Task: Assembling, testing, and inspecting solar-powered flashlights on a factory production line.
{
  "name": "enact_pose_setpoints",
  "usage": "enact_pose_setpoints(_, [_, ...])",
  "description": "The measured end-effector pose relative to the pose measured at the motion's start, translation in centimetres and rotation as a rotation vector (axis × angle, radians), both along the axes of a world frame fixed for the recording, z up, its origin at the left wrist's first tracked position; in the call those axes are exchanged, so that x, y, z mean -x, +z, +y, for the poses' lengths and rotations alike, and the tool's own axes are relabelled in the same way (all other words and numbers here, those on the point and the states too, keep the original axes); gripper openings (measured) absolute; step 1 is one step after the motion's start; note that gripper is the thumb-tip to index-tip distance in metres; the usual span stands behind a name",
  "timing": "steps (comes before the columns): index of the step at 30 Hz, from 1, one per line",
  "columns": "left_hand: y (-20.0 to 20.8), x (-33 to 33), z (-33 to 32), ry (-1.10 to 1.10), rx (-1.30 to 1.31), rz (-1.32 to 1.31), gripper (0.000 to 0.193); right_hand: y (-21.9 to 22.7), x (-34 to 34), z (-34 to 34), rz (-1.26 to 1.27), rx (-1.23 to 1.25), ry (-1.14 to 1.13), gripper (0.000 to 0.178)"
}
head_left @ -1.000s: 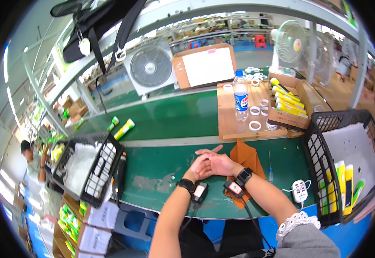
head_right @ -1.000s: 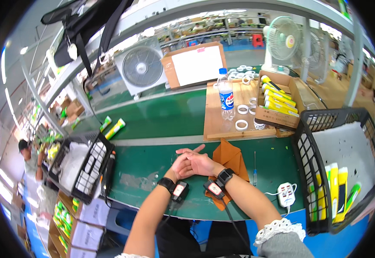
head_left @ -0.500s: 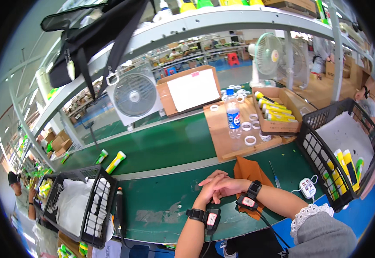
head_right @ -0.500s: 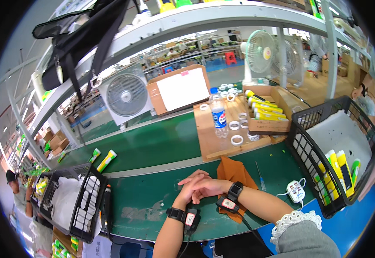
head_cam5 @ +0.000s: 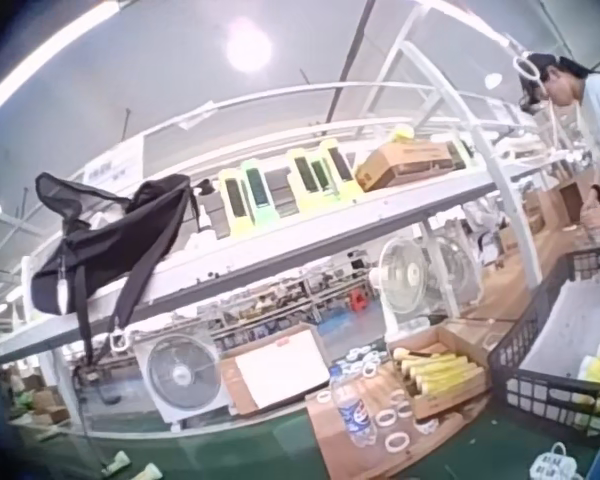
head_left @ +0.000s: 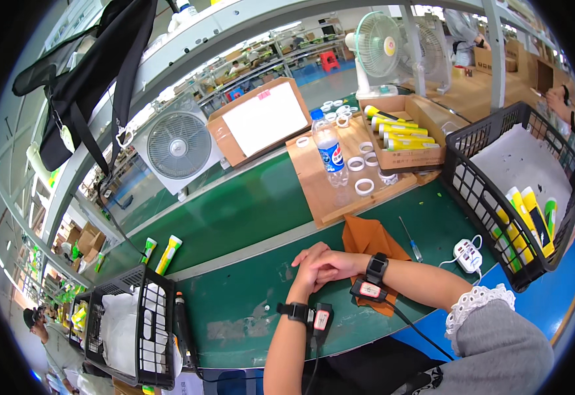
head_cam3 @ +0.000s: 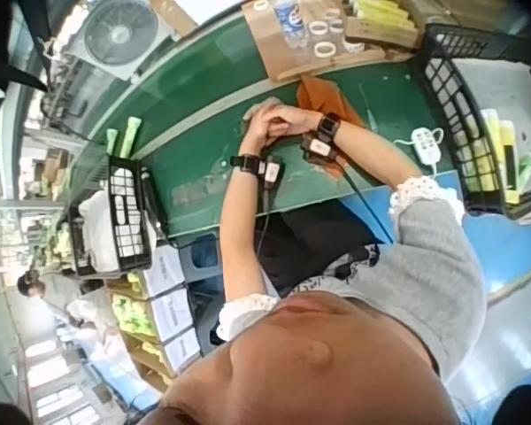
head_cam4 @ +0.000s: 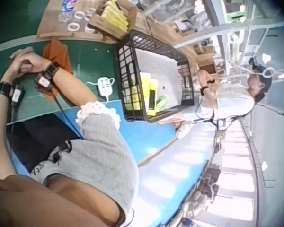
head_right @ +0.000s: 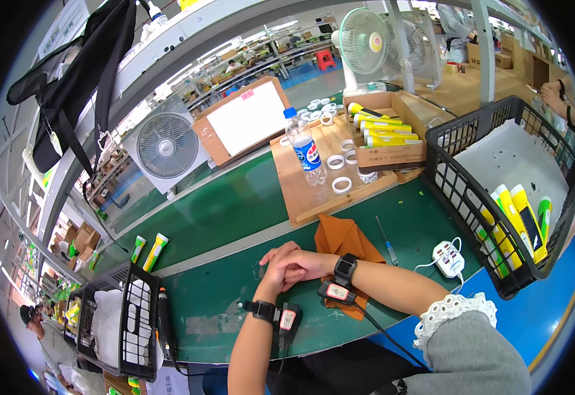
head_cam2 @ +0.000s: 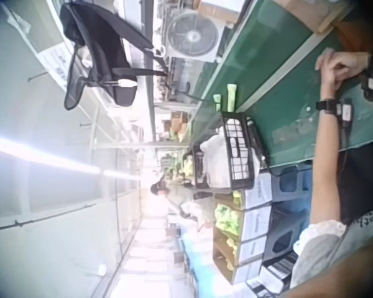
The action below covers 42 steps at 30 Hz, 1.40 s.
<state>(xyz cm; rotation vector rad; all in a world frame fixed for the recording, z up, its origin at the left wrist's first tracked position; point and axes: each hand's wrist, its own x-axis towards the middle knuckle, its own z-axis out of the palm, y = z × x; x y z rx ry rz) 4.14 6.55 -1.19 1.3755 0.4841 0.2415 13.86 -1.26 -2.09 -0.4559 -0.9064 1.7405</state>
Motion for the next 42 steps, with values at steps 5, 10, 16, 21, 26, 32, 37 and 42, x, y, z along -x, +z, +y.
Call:
enact_pose_setpoints(5, [-1.1,-0.5,2.0,-0.083,-0.165,-0.245,0.026,1.2,1.4,-0.3,-0.085,0.016,-0.151,0.041])
enact_pose_setpoints(10, [-0.4,-0.2,1.2,-0.052,-0.315,-0.290,0.035,0.4,0.6,-0.2,-0.195,-0.004,-0.134,0.037])
enact_pose_setpoints(16, [-0.4,0.0,0.9,-0.058,-0.279,-0.241,0.037,1.6,1.2,-0.6,-0.225,-0.027,-0.210,0.032])
enact_pose_setpoints(21, [-0.3,-0.1,0.7,-0.051,-0.271,-0.251,0.039,0.7,0.8,-0.5,-0.219,-0.128,-0.268,0.025])
enact_pose_setpoints(26, [-0.2,0.2,0.5,-0.035,-0.221,-0.251,0.038,1.8,0.7,-0.7,-0.180,-0.136,-0.119,0.042])
enact_pose_setpoints(32, [-0.6,0.1,0.8,0.025,-0.366,-0.316,0.035,1.3,0.7,-0.5,-0.809,-0.352,-0.425,0.037])
enact_pose_setpoints(37, [-0.5,0.1,0.4,0.045,-0.277,-0.251,0.037,1.9,1.4,-0.8,-0.724,-0.257,-0.432,0.030])
enact_pose_setpoints(42, [-0.8,0.1,0.5,0.034,-0.338,-0.256,0.040,1.8,1.2,-1.0,-0.708,-0.190,-0.422,0.033])
